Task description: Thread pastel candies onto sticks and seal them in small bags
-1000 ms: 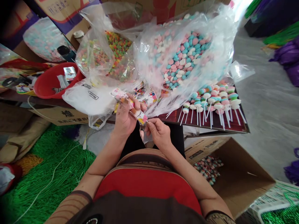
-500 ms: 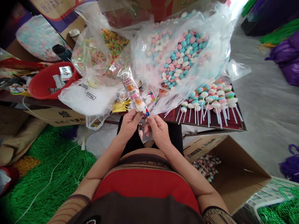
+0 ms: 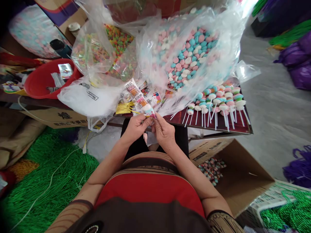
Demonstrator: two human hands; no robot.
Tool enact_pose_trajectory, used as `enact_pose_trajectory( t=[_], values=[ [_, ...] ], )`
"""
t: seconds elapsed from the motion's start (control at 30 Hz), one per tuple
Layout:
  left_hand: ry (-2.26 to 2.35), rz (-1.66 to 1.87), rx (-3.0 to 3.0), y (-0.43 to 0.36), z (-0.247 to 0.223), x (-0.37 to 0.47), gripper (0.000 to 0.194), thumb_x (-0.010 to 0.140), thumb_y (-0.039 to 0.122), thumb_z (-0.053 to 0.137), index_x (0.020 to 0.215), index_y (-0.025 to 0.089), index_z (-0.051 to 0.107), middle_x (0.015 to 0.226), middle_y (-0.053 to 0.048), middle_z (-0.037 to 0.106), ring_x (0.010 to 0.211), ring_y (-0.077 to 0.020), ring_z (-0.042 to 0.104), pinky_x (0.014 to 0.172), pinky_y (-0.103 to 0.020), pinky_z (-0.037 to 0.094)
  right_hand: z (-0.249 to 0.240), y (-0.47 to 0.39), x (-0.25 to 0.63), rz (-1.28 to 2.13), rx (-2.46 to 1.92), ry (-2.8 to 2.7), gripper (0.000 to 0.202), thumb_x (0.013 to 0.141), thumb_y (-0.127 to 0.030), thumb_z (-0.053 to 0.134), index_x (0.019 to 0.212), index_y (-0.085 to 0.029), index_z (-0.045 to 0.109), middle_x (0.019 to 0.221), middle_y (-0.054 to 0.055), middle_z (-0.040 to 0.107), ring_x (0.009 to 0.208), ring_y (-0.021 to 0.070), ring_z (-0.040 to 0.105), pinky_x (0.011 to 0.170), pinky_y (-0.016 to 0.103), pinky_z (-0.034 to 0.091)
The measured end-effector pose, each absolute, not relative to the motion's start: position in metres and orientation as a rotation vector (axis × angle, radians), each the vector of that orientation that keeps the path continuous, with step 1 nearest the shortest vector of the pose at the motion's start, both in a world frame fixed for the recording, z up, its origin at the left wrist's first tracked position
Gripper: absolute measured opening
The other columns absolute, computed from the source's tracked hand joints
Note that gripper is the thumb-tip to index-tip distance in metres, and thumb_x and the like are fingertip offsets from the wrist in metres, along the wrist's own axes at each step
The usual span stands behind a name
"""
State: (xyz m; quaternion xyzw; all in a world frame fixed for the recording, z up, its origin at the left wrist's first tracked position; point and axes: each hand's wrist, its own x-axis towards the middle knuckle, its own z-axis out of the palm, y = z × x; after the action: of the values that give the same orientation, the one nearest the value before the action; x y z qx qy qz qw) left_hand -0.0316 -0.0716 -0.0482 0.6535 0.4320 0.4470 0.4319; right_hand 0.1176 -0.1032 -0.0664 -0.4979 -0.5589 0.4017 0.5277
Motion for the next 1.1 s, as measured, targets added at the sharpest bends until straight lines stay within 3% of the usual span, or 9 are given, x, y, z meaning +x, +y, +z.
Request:
enact_pose_trajectory(
  t=[0.13, 0.2, 0.37, 0.53, 0.77, 0.87, 0.97, 1.1],
  values=[
    [0.908, 1.146, 1.247, -0.064, -0.044, -0.040, 0.054, 0.081, 0.072, 0.069, 0.093, 0.019, 0.071, 0.092, -0.005, 0.074, 0.084, -0.0164, 0.065, 0.082, -0.030, 0.052, -0.067, -0.106, 0.117, 0.995, -1.158, -1.287, 0.036, 0.097, -0.048, 0.058, 0.122, -0.027, 0.074, 0.062, -0.003, 0.061, 0.046, 0.0123, 0.047, 0.051, 0.028, 0.046],
    [0.807, 1.187, 1.067, -0.062, -0.043, -0.036, 0.060, 0.077, 0.077, 0.068, 0.094, 0.020, 0.070, 0.093, -0.006, 0.074, 0.086, -0.0193, 0.068, 0.079, -0.032, 0.055, -0.068, -0.108, 0.114, 0.993, -1.158, -1.305, 0.036, 0.098, -0.047, 0.056, 0.123, -0.027, 0.073, 0.062, -0.003, 0.061, 0.046, 0.0121, 0.047, 0.052, 0.028, 0.046],
    [0.738, 1.134, 0.856, -0.067, -0.046, -0.016, 0.052, 0.076, 0.069, 0.076, 0.094, 0.021, 0.070, 0.083, -0.006, 0.072, 0.070, -0.0187, 0.068, 0.058, -0.031, 0.054, -0.073, -0.111, 0.109, 0.954, -1.146, -1.346, 0.032, 0.100, -0.048, 0.055, 0.115, -0.026, 0.072, 0.061, -0.003, 0.061, 0.045, 0.0122, 0.048, 0.049, 0.028, 0.045],
    [0.673, 0.994, 0.882, -0.074, -0.052, -0.018, 0.059, 0.082, 0.070, 0.069, 0.113, 0.020, 0.068, 0.102, -0.008, 0.076, 0.053, -0.0095, 0.059, 0.045, -0.025, 0.047, -0.071, -0.112, 0.106, 0.942, -1.122, -1.393, 0.033, 0.102, -0.053, 0.049, 0.097, -0.024, 0.066, 0.059, -0.004, 0.062, 0.043, 0.0107, 0.051, 0.046, 0.025, 0.044],
    [0.630, 0.906, 0.943, -0.071, -0.047, -0.024, 0.055, 0.086, 0.056, 0.072, 0.124, 0.017, 0.066, 0.105, -0.011, 0.079, 0.051, -0.0106, 0.062, 0.042, -0.022, 0.046, -0.071, -0.110, 0.105, 0.898, -1.107, -1.408, 0.037, 0.103, -0.051, 0.050, 0.080, -0.023, 0.061, 0.057, -0.004, 0.061, 0.043, 0.0087, 0.050, 0.045, 0.023, 0.043],
    [0.614, 0.945, 0.863, -0.071, -0.042, -0.022, 0.054, 0.085, 0.052, 0.071, 0.127, 0.018, 0.066, 0.103, -0.010, 0.080, 0.048, -0.0112, 0.060, 0.041, -0.024, 0.044, -0.071, -0.110, 0.105, 0.915, -1.109, -1.359, 0.034, 0.102, -0.052, 0.052, 0.089, -0.023, 0.066, 0.057, -0.005, 0.060, 0.043, 0.0088, 0.049, 0.045, 0.023, 0.043],
    [0.638, 0.962, 0.867, -0.073, -0.043, -0.020, 0.054, 0.079, 0.037, 0.075, 0.129, 0.020, 0.066, 0.103, -0.007, 0.080, 0.047, -0.0083, 0.057, 0.048, -0.024, 0.048, -0.070, -0.109, 0.106, 0.965, -1.117, -1.277, 0.033, 0.101, -0.053, 0.054, 0.101, -0.024, 0.070, 0.058, -0.005, 0.059, 0.043, 0.0091, 0.049, 0.044, 0.023, 0.043],
    [0.694, 0.987, 0.933, -0.074, -0.045, -0.021, 0.053, 0.080, 0.031, 0.073, 0.131, 0.022, 0.065, 0.108, -0.006, 0.079, 0.053, -0.0083, 0.058, 0.054, -0.024, 0.051, -0.069, -0.109, 0.108, 0.992, -1.117, -1.217, 0.034, 0.097, -0.055, 0.059, 0.101, -0.024, 0.072, 0.057, -0.005, 0.058, 0.042, 0.0088, 0.047, 0.043, 0.023, 0.041]
  ],
)
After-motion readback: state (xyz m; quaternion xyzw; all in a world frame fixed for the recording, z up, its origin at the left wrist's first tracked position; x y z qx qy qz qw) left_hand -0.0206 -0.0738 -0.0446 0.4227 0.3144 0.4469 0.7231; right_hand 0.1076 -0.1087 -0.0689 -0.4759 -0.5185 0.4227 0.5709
